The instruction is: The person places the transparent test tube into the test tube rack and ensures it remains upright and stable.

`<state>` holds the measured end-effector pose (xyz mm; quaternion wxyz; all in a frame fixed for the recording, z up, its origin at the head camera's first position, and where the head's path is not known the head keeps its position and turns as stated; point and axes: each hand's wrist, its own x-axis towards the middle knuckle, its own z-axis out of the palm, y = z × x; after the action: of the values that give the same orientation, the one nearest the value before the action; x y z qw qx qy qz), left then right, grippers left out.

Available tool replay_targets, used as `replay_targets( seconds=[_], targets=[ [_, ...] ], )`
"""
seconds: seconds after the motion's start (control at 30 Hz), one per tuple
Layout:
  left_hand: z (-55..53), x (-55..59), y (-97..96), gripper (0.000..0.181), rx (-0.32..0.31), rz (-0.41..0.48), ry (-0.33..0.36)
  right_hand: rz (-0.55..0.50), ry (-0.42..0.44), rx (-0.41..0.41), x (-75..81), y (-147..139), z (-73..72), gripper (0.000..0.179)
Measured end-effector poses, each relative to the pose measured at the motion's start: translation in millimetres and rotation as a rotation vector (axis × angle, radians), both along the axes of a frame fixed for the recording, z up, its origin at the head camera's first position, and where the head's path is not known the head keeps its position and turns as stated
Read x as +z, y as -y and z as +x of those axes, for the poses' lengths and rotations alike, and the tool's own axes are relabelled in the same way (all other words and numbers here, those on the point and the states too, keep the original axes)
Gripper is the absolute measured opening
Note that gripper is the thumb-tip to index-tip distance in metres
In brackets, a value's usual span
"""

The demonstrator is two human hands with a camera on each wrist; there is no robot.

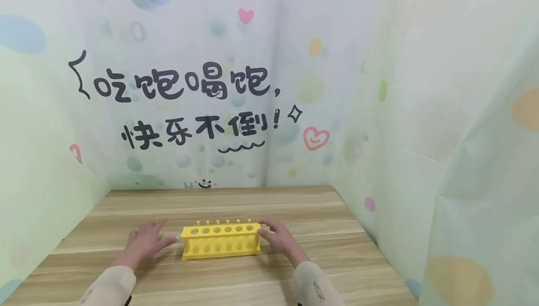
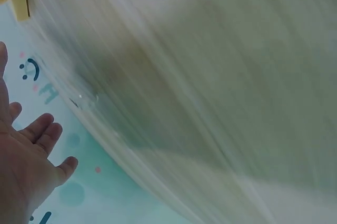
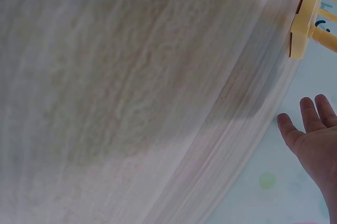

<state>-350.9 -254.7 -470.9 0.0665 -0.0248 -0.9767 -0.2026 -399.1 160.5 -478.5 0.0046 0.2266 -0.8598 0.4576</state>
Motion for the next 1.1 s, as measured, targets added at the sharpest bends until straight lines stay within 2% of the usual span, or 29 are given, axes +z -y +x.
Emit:
replay_targets(
  seconds=[0.37, 0.63, 1.1],
  targets=[
    [-16.3, -16.0, -8.3, 0.079, 0.034, 0.059, 0.034, -0.008, 0.016, -0.012, 0.8, 0.5, 1.8, 0.041],
    [-21.9, -24.9, -10.1, 0.076, 0.028, 0.098, 0.024, 0.001, 0.005, -0.003, -1.0, 0.0, -0.8, 0.041],
    [-22.3, -25.3, -18.5, 0.057, 0.024, 0.107, 0.030, -0.008, -0.002, -0.005, 0.5, 1.0, 1.1, 0.041]
  ],
)
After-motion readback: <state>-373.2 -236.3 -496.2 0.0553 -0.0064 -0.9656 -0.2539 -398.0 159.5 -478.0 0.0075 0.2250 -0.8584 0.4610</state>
